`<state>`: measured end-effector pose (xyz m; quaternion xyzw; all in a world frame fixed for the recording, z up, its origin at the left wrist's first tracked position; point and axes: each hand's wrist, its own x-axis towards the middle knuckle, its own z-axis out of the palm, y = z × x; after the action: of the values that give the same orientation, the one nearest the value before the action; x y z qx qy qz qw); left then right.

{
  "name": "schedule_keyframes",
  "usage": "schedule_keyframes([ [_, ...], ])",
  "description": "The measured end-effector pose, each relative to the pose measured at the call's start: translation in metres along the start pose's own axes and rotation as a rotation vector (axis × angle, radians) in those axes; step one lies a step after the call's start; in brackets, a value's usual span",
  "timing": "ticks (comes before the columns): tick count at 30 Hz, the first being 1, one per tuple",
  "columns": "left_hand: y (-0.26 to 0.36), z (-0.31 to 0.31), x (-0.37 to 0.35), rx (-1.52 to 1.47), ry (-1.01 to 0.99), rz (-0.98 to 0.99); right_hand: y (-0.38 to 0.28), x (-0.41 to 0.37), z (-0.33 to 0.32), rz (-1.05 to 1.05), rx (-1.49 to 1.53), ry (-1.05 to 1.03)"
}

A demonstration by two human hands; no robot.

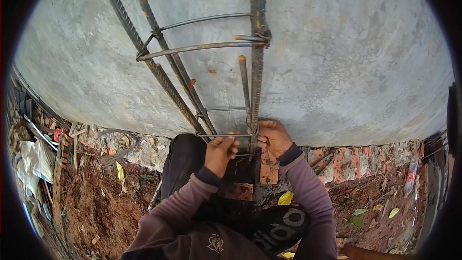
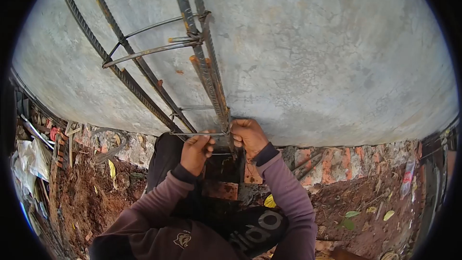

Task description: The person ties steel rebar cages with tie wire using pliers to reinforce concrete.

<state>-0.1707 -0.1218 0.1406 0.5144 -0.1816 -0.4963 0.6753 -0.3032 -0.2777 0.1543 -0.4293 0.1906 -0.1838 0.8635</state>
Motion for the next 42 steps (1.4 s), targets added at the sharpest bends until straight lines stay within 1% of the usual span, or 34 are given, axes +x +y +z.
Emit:
schedule_keyframes([
  [2,0.001,0.013,0.017,-0.142,-0.024,0.015,-0.008,-0.006,0.011,0.011,-0.005,0.047],
  [4,0.003,0.025,0.028,-0.278,-0.066,0.004,-0.017,-0.011,0.009,0.042,-0.166,0.032],
  [5,0.005,0.028,0.033,-0.282,-0.076,0.013,-0.022,-0.01,0.007,0.052,-0.246,0.021],
  [7,0.007,0.029,0.039,-0.282,-0.097,0.019,-0.025,-0.008,0.004,-0.014,-0.415,0.061],
  [9,0.006,0.019,0.045,-0.329,-0.17,-0.045,-0.029,-0.013,0.005,-0.088,-0.609,0.088],
  [10,0.006,0.016,0.049,-0.351,-0.21,-0.071,-0.03,-0.017,0.009,-0.143,-0.639,0.15],
  [12,0.007,0.011,0.048,-0.299,-0.207,-0.085,-0.027,-0.024,0.017,-0.256,-0.697,0.265],
  [15,0.01,0.01,0.041,-0.21,-0.19,-0.054,-0.016,-0.024,0.035,-0.463,-0.595,0.439],
  [18,0.011,0.012,0.038,-0.124,-0.189,0.04,-0.012,-0.02,0.015,-0.463,-0.867,0.399],
  [22,0.003,0.002,0.045,-0.066,-0.213,0.226,-0.008,-0.016,0.016,-0.479,-0.892,0.383],
  [24,-0.001,0.002,0.044,-0.082,-0.245,0.246,-0.011,-0.016,0.015,-0.502,-0.904,0.334],
  [28,-0.002,0.006,0.045,-0.137,-0.269,0.28,-0.007,-0.015,0.017,-0.503,-0.723,0.404],
  [30,-0.005,0.008,0.043,-0.074,-0.251,0.352,-0.008,-0.013,0.02,-0.525,-0.625,0.413],
  [33,-0.004,0.013,0.041,0.043,-0.227,0.436,-0.006,-0.009,0.031,-0.607,-0.578,0.414],
  [34,-0.003,0.015,0.039,0.086,-0.218,0.458,-0.005,-0.012,0.029,-0.59,-0.631,0.395],
  [36,0.002,0.016,0.036,0.08,-0.206,0.384,-0.007,-0.018,0.018,-0.568,-0.742,0.359],
  [37,0.003,0.015,0.034,0.079,-0.2,0.346,-0.008,-0.021,0.013,-0.593,-0.833,0.308],
  [39,0.004,0.016,0.035,-0.008,-0.185,0.271,-0.013,-0.025,0.008,-0.641,-1.019,0.201],
  [42,0.006,0.016,0.037,-0.137,-0.206,0.161,-0.019,-0.032,0.016,-0.639,-1.153,0.156],
])
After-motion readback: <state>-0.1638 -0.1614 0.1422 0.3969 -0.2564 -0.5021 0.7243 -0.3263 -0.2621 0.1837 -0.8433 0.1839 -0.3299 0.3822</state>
